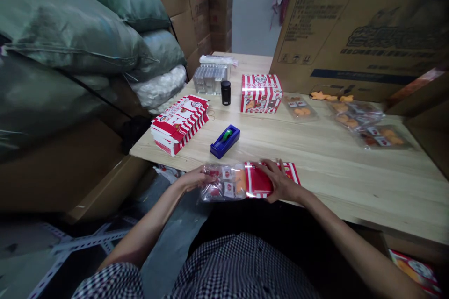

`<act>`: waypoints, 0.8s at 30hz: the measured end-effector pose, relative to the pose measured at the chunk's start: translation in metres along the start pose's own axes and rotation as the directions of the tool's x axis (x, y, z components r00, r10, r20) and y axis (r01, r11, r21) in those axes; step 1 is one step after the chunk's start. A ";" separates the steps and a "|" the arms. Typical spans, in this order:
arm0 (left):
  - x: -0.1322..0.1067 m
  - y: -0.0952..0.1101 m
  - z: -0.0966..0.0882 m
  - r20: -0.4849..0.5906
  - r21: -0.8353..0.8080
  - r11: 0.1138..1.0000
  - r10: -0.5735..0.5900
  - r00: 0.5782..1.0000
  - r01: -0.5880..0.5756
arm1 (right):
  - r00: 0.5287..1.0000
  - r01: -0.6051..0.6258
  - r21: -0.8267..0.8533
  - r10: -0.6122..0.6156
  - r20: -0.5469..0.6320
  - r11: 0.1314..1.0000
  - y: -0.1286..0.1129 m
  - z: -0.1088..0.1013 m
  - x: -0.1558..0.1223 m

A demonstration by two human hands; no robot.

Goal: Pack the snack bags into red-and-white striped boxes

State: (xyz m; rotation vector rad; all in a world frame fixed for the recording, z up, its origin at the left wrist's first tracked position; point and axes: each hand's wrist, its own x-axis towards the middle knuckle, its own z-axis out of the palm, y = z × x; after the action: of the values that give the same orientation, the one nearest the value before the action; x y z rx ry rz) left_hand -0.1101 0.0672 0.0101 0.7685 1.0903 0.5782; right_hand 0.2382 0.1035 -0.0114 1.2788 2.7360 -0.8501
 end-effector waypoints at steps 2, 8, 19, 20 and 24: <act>0.008 -0.002 0.000 0.004 -0.035 0.999 -0.012 1.000 0.013 | 1.000 -0.015 0.002 0.015 -0.004 1.000 0.002 0.001 -0.001; 0.020 -0.011 0.001 -0.014 -0.109 0.991 0.072 0.997 -0.074 | 0.997 -0.026 0.006 0.026 -0.066 1.000 0.002 0.003 -0.008; 0.030 -0.024 -0.004 0.141 -0.181 0.978 0.134 0.981 -0.107 | 0.997 -0.061 -0.008 0.061 -0.039 0.998 -0.012 0.010 -0.016; 0.030 -0.024 -0.006 0.156 -0.176 0.979 0.130 0.979 -0.102 | 0.998 -0.059 -0.007 0.059 -0.039 0.998 -0.013 0.011 -0.017; 0.027 -0.019 -0.022 0.198 -0.142 0.986 0.110 0.974 -0.083 | 0.993 -0.051 0.011 0.052 -0.102 0.999 -0.021 0.016 -0.021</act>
State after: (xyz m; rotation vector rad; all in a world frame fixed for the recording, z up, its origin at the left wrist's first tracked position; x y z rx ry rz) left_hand -0.1197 0.0818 -0.0255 0.7504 0.8193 0.6330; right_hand 0.2342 0.0700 -0.0106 1.4265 2.7644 -0.8144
